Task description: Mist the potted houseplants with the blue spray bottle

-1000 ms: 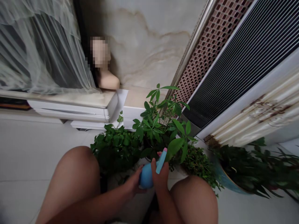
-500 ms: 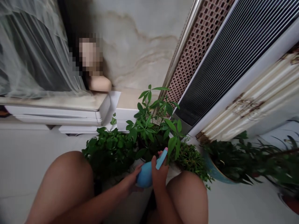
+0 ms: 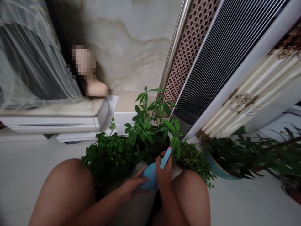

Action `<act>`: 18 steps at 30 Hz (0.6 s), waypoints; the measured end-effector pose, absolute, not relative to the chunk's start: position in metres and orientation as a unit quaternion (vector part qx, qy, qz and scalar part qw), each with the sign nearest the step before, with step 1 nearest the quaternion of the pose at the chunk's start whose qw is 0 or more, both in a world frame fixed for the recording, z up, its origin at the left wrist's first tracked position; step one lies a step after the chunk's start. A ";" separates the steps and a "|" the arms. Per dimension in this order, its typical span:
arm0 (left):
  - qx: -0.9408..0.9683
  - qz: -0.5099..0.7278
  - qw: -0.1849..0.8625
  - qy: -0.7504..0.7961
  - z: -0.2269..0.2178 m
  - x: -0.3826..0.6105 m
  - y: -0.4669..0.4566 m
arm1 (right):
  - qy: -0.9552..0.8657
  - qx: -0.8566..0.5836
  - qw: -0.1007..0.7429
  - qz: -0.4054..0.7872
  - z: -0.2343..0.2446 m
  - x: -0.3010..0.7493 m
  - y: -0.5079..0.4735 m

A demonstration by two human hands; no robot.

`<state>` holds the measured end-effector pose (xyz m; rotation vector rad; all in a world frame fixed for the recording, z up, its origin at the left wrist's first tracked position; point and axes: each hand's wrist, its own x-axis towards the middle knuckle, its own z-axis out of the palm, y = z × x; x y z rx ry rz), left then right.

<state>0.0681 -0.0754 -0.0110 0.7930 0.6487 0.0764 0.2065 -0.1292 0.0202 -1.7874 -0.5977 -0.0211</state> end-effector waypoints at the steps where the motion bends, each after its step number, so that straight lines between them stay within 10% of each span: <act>1: 0.385 0.042 0.869 0.310 -0.013 0.068 -0.074 | -0.261 -0.761 0.594 -0.007 0.019 0.207 -0.129; 18: 0.383 0.070 0.871 0.300 -0.016 0.068 -0.077 | -0.193 -0.762 0.618 -0.016 0.028 0.219 -0.128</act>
